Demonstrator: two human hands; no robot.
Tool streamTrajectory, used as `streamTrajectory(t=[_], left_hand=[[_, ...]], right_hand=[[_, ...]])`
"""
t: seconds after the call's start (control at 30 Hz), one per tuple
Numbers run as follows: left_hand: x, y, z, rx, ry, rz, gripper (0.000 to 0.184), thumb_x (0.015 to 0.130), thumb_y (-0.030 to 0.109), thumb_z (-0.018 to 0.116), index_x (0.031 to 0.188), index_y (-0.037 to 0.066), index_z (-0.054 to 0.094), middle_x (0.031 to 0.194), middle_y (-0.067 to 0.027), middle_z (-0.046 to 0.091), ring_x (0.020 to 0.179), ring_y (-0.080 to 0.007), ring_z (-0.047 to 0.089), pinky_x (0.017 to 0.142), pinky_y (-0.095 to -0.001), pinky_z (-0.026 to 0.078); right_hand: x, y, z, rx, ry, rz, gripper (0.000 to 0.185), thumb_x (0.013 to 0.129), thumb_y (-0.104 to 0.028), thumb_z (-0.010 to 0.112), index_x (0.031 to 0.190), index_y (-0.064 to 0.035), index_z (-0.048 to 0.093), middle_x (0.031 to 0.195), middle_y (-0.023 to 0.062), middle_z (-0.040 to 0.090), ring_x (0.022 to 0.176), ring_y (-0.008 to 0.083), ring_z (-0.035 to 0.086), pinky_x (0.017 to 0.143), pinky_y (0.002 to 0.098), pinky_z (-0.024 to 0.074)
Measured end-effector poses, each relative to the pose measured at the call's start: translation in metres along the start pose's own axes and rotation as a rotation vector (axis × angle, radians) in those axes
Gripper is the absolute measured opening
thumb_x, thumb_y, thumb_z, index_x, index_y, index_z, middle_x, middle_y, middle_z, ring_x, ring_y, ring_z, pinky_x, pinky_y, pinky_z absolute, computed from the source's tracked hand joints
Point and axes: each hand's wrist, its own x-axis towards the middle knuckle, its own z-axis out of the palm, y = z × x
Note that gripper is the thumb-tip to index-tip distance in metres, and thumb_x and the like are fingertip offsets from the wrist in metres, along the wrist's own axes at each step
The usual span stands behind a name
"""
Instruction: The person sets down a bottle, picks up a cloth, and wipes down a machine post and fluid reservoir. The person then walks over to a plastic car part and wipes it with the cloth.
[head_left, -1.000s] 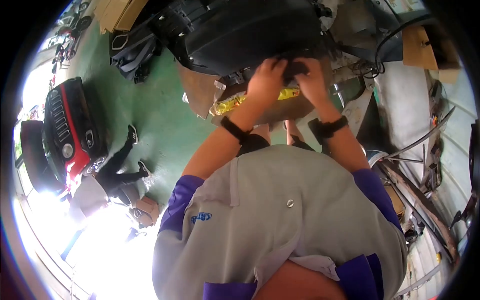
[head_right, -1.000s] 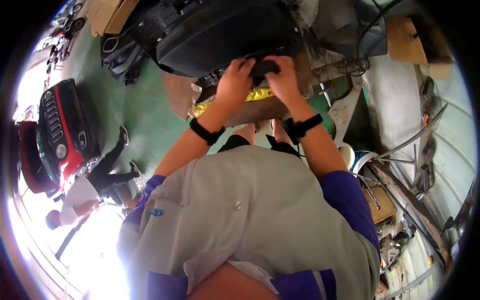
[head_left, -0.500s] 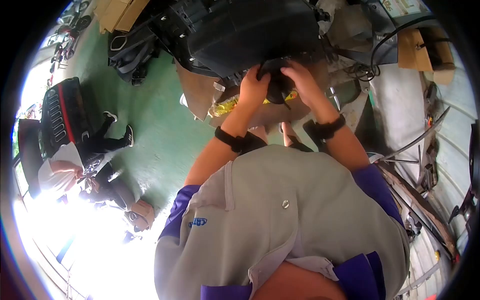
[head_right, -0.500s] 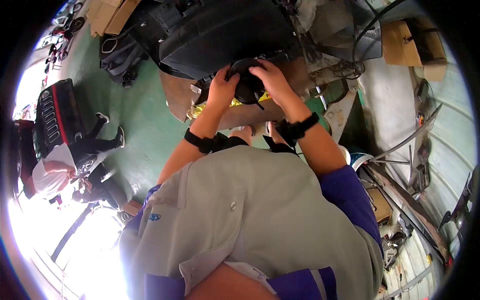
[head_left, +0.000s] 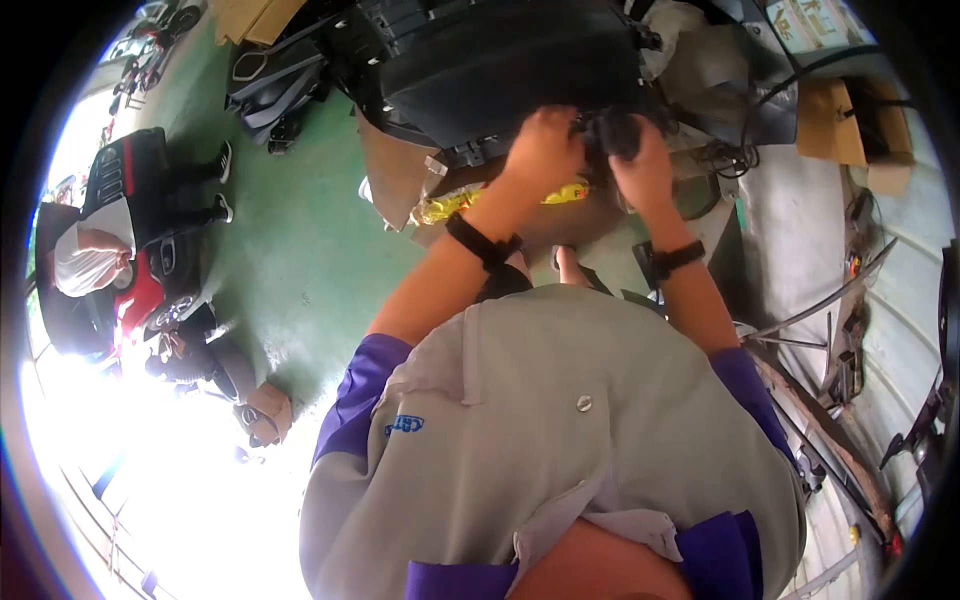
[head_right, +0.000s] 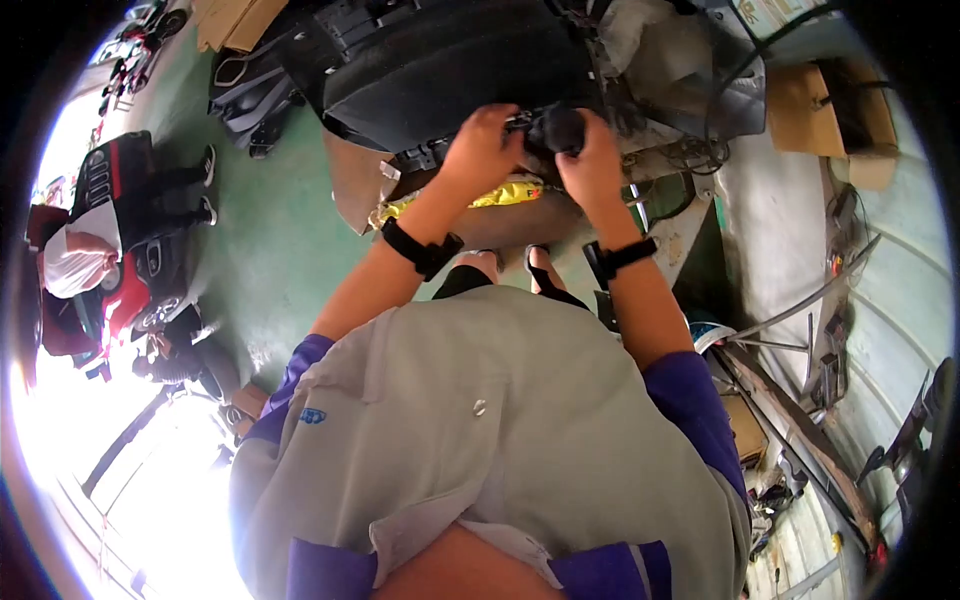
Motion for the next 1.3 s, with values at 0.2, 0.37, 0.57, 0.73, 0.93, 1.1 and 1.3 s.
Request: streamTrajectory(t=[0.2,0.37,0.57,0.73,0.93,1.1,1.3], left_hand=[[0.001,0.010,-0.023,0.112,0.098,0.115,0.030,0.081,0.006,0.059,0.111,0.001,0.060,0.116,-0.0193,0.059,0.104,-0.0386,0.056,0.092,-0.0438,0.046],[0.036,0.034,-0.043,0.542,0.310,0.394,0.047,0.074,0.010,0.070,0.119,0.013,0.058,0.134,-0.0111,0.049,0.121,-0.0320,0.047,0.102,-0.0470,0.037],[0.062,0.025,-0.035,0.802,0.144,0.317,0.086,0.070,0.026,0.078,0.145,0.029,0.036,0.152,-0.0106,0.030,0.137,-0.0304,0.033,0.110,-0.0527,0.027],[0.060,0.021,-0.030,0.898,0.150,0.321,0.089,0.068,0.028,0.079,0.146,0.033,0.035,0.152,-0.0099,0.030,0.137,-0.0295,0.033,0.109,-0.0523,0.027],[0.060,0.025,-0.030,0.883,0.148,0.297,0.087,0.070,0.028,0.076,0.146,0.034,0.035,0.150,-0.0082,0.034,0.136,-0.0281,0.035,0.110,-0.0506,0.026],[0.059,0.038,-0.045,0.875,0.087,0.293,0.068,0.081,0.016,0.059,0.145,0.031,0.039,0.148,-0.0084,0.036,0.134,-0.0277,0.037,0.110,-0.0487,0.027],[0.058,0.034,-0.065,0.422,0.163,0.344,0.063,0.081,0.005,0.052,0.142,0.004,0.038,0.144,-0.0118,0.044,0.134,-0.0269,0.041,0.112,-0.0413,0.030]], right_hand=[[-0.009,-0.009,0.007,0.110,-0.251,0.066,0.055,0.069,-0.001,0.064,0.123,-0.0080,0.055,0.119,0.0169,0.060,0.110,0.0373,0.056,0.094,0.0425,0.0470],[0.007,-0.031,-0.002,0.017,-0.245,-0.306,0.052,0.071,0.000,0.062,0.121,-0.0117,0.056,0.120,0.0088,0.061,0.105,0.0311,0.060,0.089,0.0389,0.0503],[0.014,0.012,0.011,-0.216,-0.262,-0.299,0.047,0.076,-0.001,0.056,0.121,-0.0150,0.058,0.115,0.0041,0.063,0.097,0.0284,0.061,0.082,0.0383,0.0522],[0.004,0.001,-0.006,-0.158,-0.190,-0.206,0.056,0.068,0.001,0.065,0.122,-0.0128,0.056,0.118,0.0045,0.061,0.101,0.0302,0.059,0.083,0.0398,0.0517],[0.022,0.012,0.004,-0.219,-0.225,-0.389,0.046,0.074,0.002,0.056,0.118,-0.0129,0.059,0.116,0.0027,0.064,0.092,0.0277,0.062,0.077,0.0373,0.0532],[0.015,0.009,-0.015,-0.142,-0.261,-0.050,0.047,0.074,0.003,0.057,0.120,-0.0094,0.057,0.115,0.0127,0.063,0.101,0.0368,0.060,0.085,0.0432,0.0499],[0.055,-0.089,-0.052,0.136,0.146,-0.181,0.060,0.070,0.004,0.067,0.127,-0.0070,0.050,0.120,0.0196,0.055,0.110,0.0402,0.055,0.094,0.0429,0.0453]])
